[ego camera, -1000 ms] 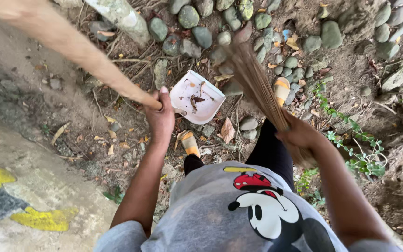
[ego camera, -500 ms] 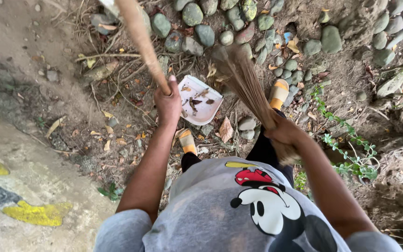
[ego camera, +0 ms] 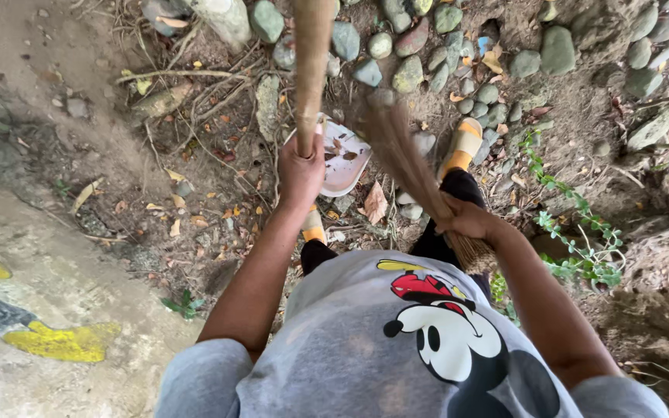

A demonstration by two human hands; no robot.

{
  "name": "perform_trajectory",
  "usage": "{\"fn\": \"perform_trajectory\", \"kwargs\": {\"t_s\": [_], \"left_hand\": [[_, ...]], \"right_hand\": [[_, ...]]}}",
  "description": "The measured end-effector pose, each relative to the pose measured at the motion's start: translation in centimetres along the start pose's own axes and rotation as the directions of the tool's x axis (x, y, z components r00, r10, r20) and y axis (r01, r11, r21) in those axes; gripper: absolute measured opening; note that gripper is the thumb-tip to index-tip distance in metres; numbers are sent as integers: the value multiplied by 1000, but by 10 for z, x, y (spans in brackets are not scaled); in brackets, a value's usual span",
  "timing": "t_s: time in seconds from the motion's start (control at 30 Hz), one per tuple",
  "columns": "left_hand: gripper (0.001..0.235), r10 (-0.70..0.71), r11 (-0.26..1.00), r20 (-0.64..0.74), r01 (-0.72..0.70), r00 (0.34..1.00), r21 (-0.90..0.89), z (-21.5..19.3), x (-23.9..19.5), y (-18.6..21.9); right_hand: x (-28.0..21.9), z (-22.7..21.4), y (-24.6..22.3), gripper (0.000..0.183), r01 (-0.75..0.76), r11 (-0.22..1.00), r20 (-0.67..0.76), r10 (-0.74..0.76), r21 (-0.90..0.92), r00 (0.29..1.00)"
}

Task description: The person sweeps leaves and debris from a dirt ground using a small hand broom and a dustpan, eventually dumping the contents into a black bin.

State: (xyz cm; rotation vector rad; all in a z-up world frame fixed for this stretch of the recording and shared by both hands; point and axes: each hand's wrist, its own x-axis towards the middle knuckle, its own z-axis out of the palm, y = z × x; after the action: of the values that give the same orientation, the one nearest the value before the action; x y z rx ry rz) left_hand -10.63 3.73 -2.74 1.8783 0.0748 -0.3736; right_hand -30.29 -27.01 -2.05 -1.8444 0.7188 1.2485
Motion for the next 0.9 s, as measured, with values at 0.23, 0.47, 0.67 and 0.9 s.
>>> {"fn": "perform_trajectory", "kwargs": {"t_s": [0.23,0.47,0.67,0.9], "left_hand": [[15,-115,978,131,135,985,-159,-11,-4,9],[24,65,998,94,-64,993,-9,-35,-17,-6],[12,304,952,-21,-305,952,-8,-57,-27,-17],[4,172,981,196,-186,965,54,-39,-19,-15]], "right_hand": [[-51,-21,28,113,-2,997,10,3,-78,1000],[-16,3,-6,115,27,1000,104,-26,-9,994],[-69,-10,4,118,-183,973,22,187,-140,982],[-10,5,7,110,32,999,62,-33,10,998]]}}
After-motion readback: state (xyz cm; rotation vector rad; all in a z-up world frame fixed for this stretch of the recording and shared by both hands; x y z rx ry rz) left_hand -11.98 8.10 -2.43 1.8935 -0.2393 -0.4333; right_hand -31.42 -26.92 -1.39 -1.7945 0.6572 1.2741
